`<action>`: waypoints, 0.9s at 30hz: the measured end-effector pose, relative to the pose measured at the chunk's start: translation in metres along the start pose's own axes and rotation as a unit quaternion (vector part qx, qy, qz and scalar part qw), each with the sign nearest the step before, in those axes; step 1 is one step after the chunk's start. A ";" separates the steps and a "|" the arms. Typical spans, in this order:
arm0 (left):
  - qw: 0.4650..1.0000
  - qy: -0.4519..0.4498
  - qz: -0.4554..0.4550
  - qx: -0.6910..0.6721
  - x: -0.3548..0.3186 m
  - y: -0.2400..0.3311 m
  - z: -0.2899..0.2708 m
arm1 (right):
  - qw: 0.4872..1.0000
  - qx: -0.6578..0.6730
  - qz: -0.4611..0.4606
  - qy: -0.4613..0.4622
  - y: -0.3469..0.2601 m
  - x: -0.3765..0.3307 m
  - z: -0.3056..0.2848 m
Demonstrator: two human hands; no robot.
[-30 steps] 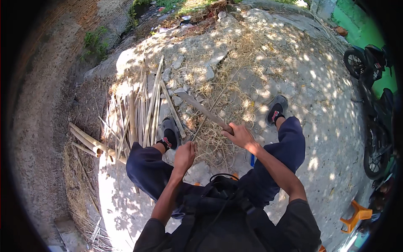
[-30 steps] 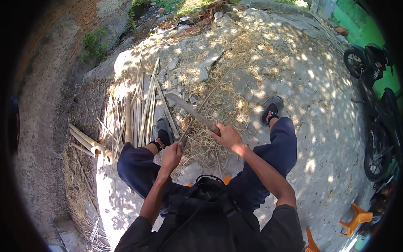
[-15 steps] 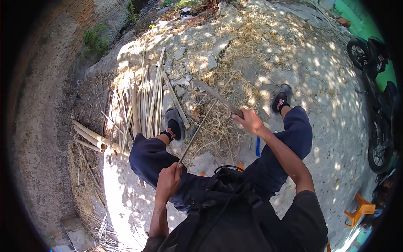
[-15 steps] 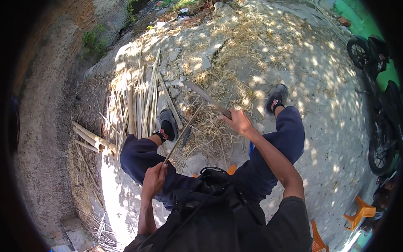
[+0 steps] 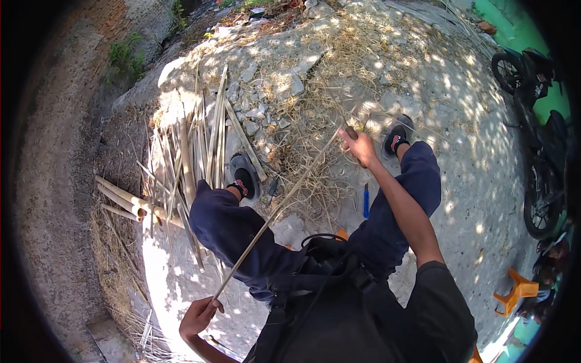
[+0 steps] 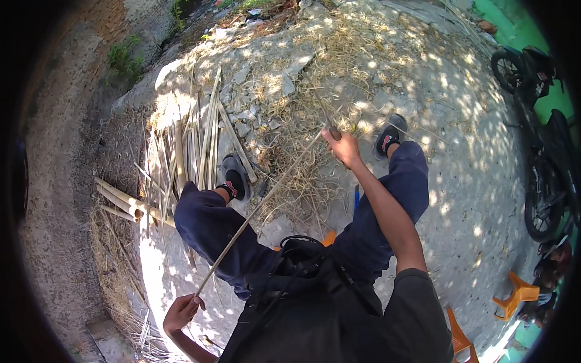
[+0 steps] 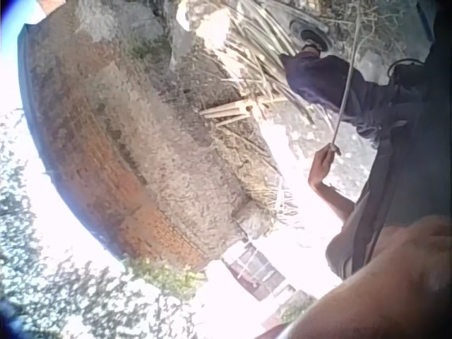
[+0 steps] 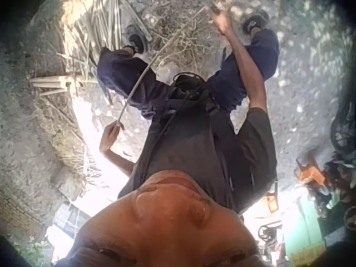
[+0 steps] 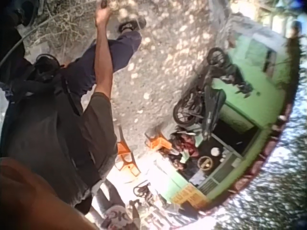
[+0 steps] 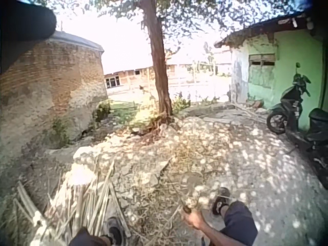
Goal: The person shaves a bamboo strip using a utility knife, scrapes and shapes it along its length using a machete, and bends the bamboo piece with both hands.
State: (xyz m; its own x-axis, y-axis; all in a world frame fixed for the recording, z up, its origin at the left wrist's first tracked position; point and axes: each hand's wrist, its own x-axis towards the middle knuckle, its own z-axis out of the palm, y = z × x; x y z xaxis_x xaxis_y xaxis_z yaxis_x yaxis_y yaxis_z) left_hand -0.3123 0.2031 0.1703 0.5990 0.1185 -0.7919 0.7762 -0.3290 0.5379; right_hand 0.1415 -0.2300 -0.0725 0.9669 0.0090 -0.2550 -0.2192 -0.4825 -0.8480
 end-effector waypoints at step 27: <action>0.761 0.374 0.405 0.343 0.188 0.252 0.175 | 0.900 0.413 0.013 -0.140 -0.030 -0.025 0.039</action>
State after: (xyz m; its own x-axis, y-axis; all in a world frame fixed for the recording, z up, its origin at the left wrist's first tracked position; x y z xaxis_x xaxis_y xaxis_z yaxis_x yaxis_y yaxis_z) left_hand -0.0385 -0.0217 0.1064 0.9694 0.0329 0.2435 -0.0381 -0.9589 0.2813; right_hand 0.1192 -0.1820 -0.0588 0.9145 0.2827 -0.2896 -0.3760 0.3288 -0.8663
